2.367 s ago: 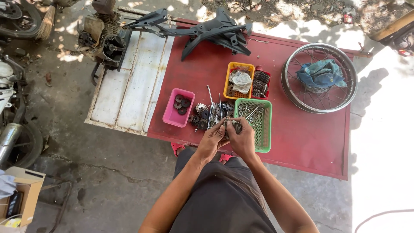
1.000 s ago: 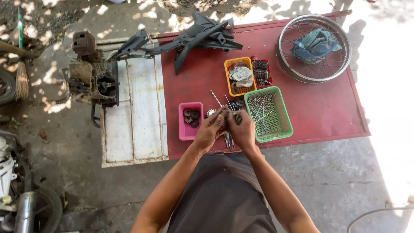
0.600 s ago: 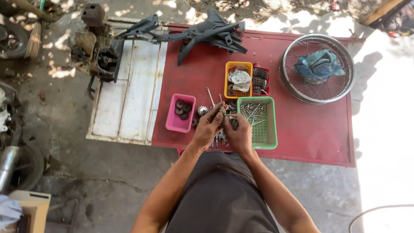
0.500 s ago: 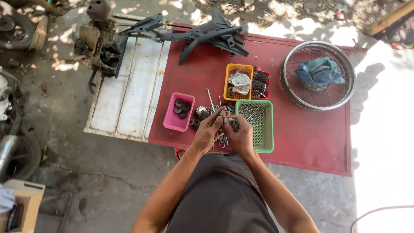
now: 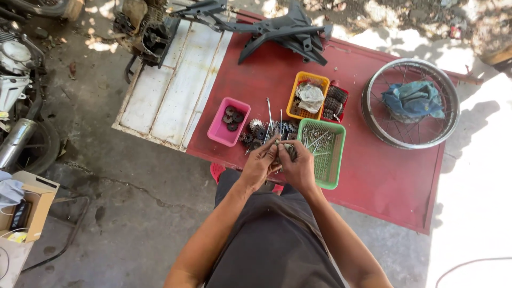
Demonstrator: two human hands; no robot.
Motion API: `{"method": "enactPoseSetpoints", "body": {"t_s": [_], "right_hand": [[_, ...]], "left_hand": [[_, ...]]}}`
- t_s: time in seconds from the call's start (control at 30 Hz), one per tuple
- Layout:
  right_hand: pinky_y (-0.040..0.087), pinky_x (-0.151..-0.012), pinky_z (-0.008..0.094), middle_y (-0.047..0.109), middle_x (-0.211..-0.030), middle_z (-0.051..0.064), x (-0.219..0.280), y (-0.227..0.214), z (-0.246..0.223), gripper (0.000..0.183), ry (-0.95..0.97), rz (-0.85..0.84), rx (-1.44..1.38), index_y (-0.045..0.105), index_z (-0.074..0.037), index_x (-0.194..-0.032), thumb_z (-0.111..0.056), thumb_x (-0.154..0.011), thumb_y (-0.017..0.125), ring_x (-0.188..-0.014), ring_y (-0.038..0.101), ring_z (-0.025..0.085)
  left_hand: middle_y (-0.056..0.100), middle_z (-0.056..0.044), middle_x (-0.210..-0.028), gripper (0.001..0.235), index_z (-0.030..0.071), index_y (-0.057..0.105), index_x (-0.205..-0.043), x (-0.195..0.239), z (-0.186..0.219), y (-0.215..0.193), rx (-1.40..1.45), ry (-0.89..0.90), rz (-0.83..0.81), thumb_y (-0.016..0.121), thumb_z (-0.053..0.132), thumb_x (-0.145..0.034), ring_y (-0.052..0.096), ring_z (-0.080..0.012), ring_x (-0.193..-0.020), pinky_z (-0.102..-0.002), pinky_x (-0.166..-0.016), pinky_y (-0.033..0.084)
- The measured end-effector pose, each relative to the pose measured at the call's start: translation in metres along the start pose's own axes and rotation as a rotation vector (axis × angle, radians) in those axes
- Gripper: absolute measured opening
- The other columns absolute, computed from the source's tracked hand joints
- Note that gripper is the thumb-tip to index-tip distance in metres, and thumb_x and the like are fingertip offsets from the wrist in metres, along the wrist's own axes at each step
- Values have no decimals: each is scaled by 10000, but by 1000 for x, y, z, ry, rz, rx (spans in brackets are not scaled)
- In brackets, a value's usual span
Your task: The person cleans a dark mechanical part with a cloth, wiping it thoroughly while holding it in their hands. They then place the part into a pink container and pick up a bundle of metal rods from the table.
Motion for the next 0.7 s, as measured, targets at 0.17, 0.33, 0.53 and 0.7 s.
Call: {"method": "enactPoseSetpoints", "body": {"t_s": [0.17,0.33,0.53,0.7], "right_hand": [[506,-617,390,714,-777,121,4,17,5,116,25,-39,38,782,-181,-990,-256,-913,739,-693,672,300],[521,-667,462,725,-820,160,-11,28,21,141,63,103,122,757,-123,-964,-253,-940,707,-750,688,406],[548,-761,513,734,-1016,193,-12,62,-19,295,45,158,105,736,-93,-1166,-289,-951,697,-900,704,441],[572,-707,451,722,-1024,92,3,89,-55,257,-44,272,126,751,-132,-1175,-160,-920,745,-909,715,384]], "left_hand": [[673,-199,-1305,505,71,445,-1538,-8,6,-26,37,1,21,560,219,-1069,716,-224,-1020,-383,-906,635],[678,-237,-1279,484,23,478,-1506,-14,17,-32,-2,-83,-62,574,185,-1060,703,-327,-1101,-503,-994,580],[697,-192,-1198,471,21,501,-1487,-34,60,-59,15,-163,-123,596,149,-1045,731,-306,-1019,-501,-970,601],[690,-64,-1155,453,86,512,-1491,-39,88,-66,-73,-197,-277,567,236,-1068,671,-107,-887,-281,-883,619]]}}
Point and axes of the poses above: each hand's wrist, its own x-axis away from the middle knuckle, its own y-axis out of the palm, z = x × y, the point moved 8 cm from there along -x, towards the middle knuckle
